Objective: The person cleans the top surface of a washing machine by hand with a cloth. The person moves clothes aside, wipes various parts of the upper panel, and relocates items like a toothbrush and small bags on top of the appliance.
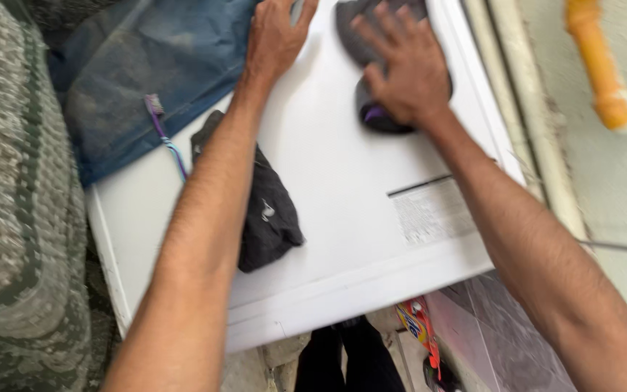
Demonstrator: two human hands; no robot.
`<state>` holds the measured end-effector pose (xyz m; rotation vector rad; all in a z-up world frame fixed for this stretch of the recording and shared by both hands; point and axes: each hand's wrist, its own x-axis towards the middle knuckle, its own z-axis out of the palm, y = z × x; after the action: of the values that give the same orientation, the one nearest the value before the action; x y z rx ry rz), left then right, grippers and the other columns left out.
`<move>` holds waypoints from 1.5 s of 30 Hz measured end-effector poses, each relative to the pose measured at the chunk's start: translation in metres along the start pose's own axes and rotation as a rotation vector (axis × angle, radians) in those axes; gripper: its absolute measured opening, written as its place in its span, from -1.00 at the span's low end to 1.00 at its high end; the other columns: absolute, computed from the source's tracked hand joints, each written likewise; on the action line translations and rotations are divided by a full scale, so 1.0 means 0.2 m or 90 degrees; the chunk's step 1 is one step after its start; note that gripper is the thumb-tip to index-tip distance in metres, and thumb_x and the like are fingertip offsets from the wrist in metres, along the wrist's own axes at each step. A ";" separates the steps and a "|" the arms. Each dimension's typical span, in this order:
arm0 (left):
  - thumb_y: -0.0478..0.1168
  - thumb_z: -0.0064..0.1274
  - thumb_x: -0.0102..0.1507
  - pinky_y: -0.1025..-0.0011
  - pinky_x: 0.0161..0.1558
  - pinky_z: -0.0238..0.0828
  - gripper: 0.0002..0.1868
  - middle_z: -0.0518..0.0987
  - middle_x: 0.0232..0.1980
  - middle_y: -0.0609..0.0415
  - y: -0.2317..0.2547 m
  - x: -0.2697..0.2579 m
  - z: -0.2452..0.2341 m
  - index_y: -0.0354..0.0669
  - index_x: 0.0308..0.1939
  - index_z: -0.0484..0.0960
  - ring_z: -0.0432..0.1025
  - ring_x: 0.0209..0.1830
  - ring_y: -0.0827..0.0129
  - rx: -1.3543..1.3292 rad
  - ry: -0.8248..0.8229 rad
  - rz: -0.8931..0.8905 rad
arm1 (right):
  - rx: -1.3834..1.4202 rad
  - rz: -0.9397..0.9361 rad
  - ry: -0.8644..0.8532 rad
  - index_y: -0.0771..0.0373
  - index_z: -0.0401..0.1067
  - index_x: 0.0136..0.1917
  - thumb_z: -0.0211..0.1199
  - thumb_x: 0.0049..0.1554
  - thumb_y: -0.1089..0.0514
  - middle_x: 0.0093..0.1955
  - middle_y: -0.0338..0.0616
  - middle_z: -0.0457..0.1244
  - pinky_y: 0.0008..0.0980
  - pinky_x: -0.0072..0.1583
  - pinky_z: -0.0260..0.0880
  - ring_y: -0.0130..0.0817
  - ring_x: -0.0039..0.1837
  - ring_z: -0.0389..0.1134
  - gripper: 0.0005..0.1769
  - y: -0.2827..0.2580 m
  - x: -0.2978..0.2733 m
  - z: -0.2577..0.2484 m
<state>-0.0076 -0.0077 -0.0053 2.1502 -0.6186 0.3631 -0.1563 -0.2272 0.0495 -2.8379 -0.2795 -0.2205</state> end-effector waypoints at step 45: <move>0.46 -0.30 0.41 0.03 0.57 -0.24 -0.01 0.10 0.63 -0.23 0.31 -0.35 0.09 -0.40 0.51 0.24 -0.06 0.64 0.04 0.183 -0.148 0.026 | 0.032 0.032 -0.054 -0.26 0.13 0.59 0.20 0.02 -0.12 0.66 -0.09 -0.05 0.11 0.57 -0.15 0.08 0.64 -0.06 -0.14 -0.66 -1.14 -0.36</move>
<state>-0.0989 -0.0331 -0.0071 2.4803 -0.7800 0.2360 -0.4150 -0.1617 0.1111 -2.8045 -0.2272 -0.0822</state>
